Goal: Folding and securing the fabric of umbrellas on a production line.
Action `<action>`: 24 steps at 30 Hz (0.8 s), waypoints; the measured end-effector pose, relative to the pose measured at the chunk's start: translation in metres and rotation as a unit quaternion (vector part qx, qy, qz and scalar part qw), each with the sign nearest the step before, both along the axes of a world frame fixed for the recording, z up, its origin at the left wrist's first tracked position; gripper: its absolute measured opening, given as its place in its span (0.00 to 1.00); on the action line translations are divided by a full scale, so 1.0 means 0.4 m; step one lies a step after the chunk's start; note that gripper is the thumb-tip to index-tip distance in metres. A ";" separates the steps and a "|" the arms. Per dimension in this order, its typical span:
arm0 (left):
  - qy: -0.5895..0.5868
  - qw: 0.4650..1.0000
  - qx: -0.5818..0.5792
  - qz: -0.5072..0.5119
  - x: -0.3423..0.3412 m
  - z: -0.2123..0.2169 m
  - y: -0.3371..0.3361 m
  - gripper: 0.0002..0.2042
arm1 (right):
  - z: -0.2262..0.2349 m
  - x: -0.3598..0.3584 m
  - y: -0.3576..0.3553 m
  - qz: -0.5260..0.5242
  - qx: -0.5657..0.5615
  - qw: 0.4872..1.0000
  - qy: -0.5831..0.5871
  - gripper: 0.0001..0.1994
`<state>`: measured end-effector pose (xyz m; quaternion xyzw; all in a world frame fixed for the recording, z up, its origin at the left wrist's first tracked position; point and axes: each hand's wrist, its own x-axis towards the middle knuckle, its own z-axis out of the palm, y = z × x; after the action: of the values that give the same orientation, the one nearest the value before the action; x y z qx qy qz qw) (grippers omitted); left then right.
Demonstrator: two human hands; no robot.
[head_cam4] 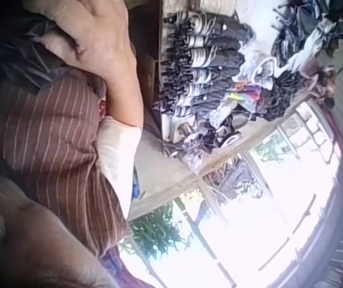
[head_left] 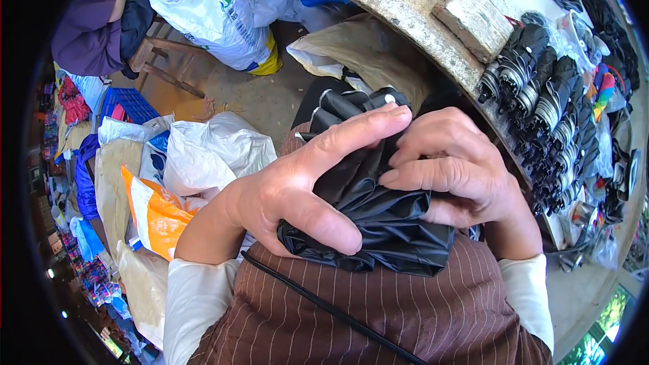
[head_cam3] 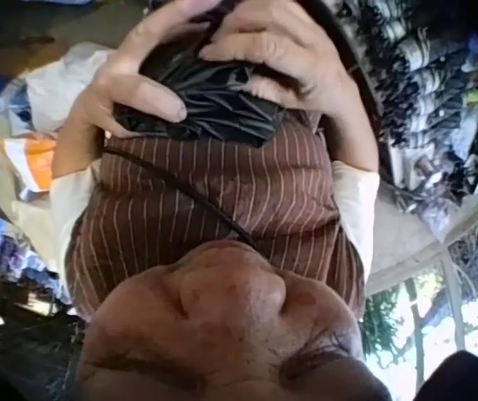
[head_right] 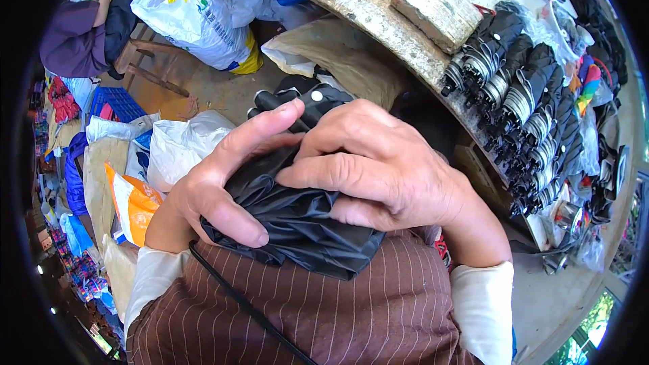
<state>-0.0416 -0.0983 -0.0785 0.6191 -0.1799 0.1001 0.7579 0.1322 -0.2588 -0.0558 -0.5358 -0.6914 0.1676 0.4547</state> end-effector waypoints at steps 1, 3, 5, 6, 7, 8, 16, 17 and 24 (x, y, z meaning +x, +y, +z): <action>-0.011 1.000 0.019 0.009 0.001 0.000 0.004 0.06 | -0.002 -0.001 -0.002 -0.007 0.012 1.000 -0.014 0.07; -0.035 0.997 0.058 0.026 0.004 -0.002 0.011 0.06 | -0.003 -0.007 -0.010 -0.023 0.036 0.998 -0.042 0.06; -0.033 0.998 0.046 0.020 0.002 -0.004 0.007 0.06 | 0.011 -0.035 -0.028 0.004 0.046 0.997 -0.065 0.06; -0.033 0.999 0.035 0.011 0.000 -0.005 0.005 0.06 | 0.019 -0.044 -0.033 0.006 0.044 0.997 -0.064 0.06; -0.034 0.999 0.024 0.002 -0.001 -0.008 0.003 0.06 | 0.027 -0.051 -0.038 0.045 0.041 0.998 -0.016 0.05; -0.035 0.999 0.014 -0.006 -0.003 -0.010 0.001 0.06 | 0.031 -0.056 -0.039 0.084 0.037 0.995 0.031 0.04; -0.069 0.996 -0.013 -0.047 0.015 -0.027 -0.002 0.07 | 0.041 -0.062 -0.025 -0.026 -0.057 0.998 -0.012 0.04; -0.079 0.996 -0.003 -0.041 0.016 -0.027 -0.004 0.07 | 0.043 -0.065 -0.025 -0.041 -0.069 0.997 -0.018 0.04; -0.041 0.994 0.092 -0.050 0.026 0.019 0.018 0.05 | 0.064 -0.052 -0.028 -0.008 -0.072 0.989 -0.132 0.04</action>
<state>-0.0313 -0.0910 -0.0708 0.6720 -0.2503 0.0703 0.6935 0.1114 -0.2701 -0.0300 -0.5899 -0.7274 0.1413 0.3208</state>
